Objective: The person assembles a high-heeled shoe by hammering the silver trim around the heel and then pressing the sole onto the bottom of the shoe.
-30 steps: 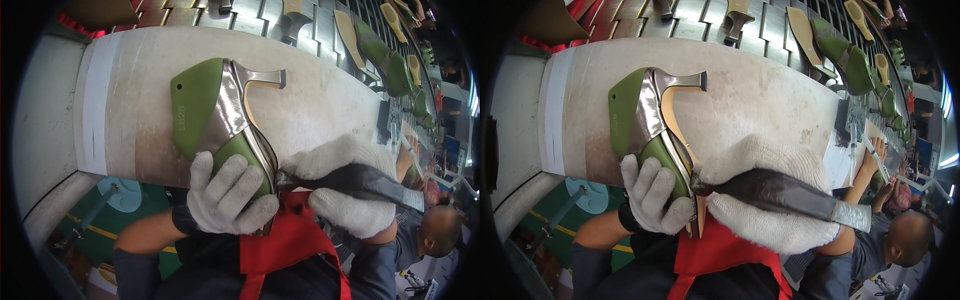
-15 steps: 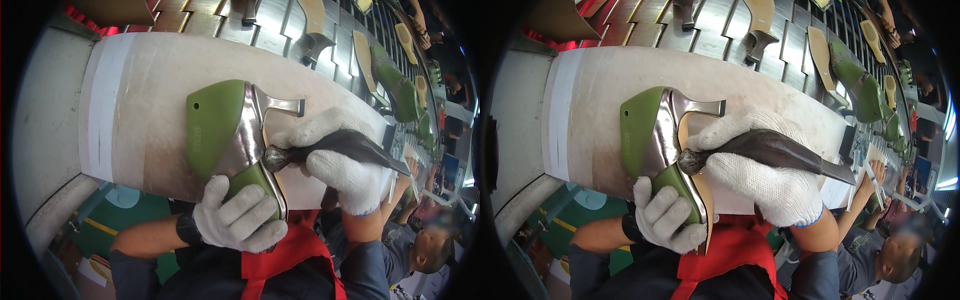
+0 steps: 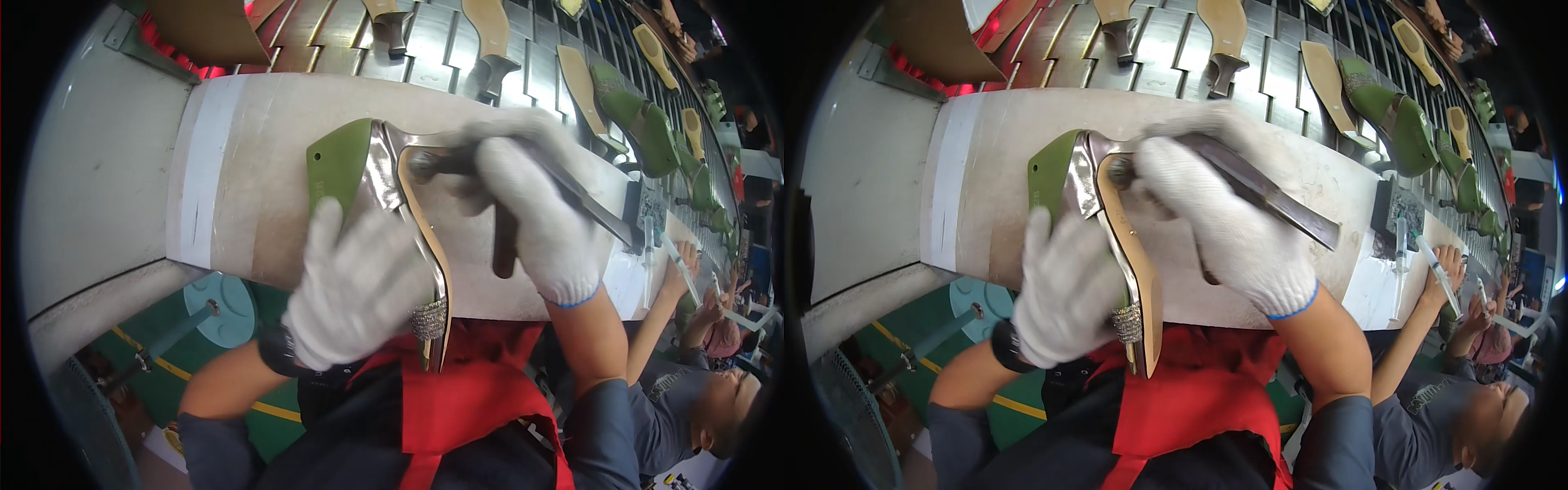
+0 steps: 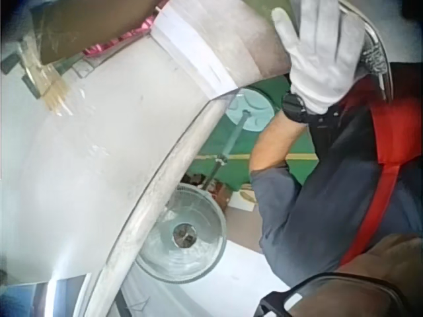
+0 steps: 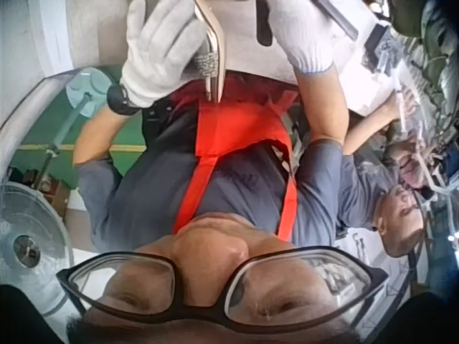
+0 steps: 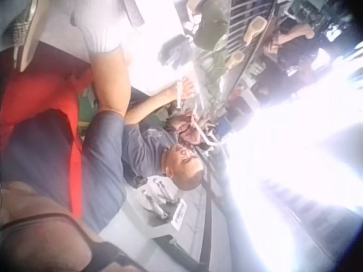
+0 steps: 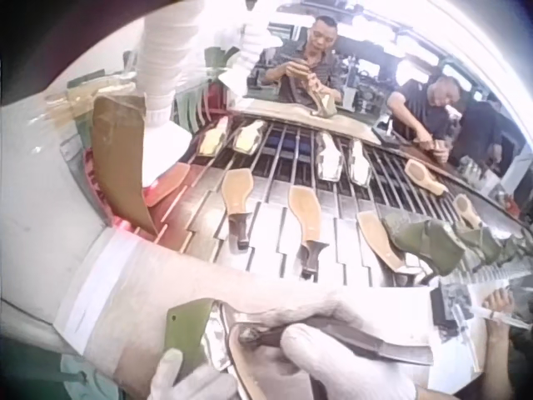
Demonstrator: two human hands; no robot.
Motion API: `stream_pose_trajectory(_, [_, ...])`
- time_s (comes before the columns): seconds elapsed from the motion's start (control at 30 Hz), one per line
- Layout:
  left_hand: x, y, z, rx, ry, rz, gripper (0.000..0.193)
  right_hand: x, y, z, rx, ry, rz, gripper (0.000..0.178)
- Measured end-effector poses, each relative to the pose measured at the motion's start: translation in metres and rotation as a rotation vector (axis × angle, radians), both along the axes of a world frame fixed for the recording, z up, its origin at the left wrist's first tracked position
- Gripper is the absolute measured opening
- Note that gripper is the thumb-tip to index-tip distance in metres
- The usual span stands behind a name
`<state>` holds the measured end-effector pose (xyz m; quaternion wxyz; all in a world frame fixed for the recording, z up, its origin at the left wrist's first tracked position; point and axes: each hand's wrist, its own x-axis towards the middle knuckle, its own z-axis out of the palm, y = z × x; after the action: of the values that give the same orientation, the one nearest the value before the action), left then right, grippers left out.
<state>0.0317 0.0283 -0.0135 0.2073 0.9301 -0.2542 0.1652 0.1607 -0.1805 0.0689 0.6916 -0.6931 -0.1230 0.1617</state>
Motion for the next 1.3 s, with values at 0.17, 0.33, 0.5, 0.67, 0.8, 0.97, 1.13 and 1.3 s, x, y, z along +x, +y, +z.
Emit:
stream_pose_trajectory(0.17, [0.03,0.027,0.017,-0.26,0.147,0.047,0.143,-0.005,-0.006,0.006,0.011,0.039,-0.133,0.042])
stream_pose_trajectory(0.33, [0.032,0.028,0.007,-0.24,0.138,0.03,0.157,0.0,0.009,-0.001,-0.013,0.171,-0.048,0.034])
stream_pose_trajectory(0.5, [0.033,0.027,0.007,-0.249,0.165,0.031,0.155,0.007,0.021,0.0,-0.088,0.093,-0.105,0.036])
stream_pose_trajectory(0.67, [0.035,0.029,0.002,-0.268,0.13,0.017,0.152,0.04,0.036,0.012,-0.151,0.083,0.028,0.037])
stream_pose_trajectory(0.8, [0.033,0.033,0.001,-0.19,0.111,0.026,0.152,0.036,0.022,0.011,-0.233,0.098,0.132,0.033])
stream_pose_trajectory(0.97, [0.031,0.032,0.004,-0.218,0.104,0.043,0.155,0.025,0.018,0.01,-0.147,0.117,0.076,0.033])
stream_pose_trajectory(1.13, [0.03,0.028,0.004,-0.157,0.115,0.067,0.157,0.039,0.016,0.013,-0.197,0.069,0.188,0.032])
stream_pose_trajectory(1.3, [0.032,0.026,0.023,0.022,0.076,0.092,0.149,0.011,0.001,0.007,-0.206,0.066,0.087,0.036])
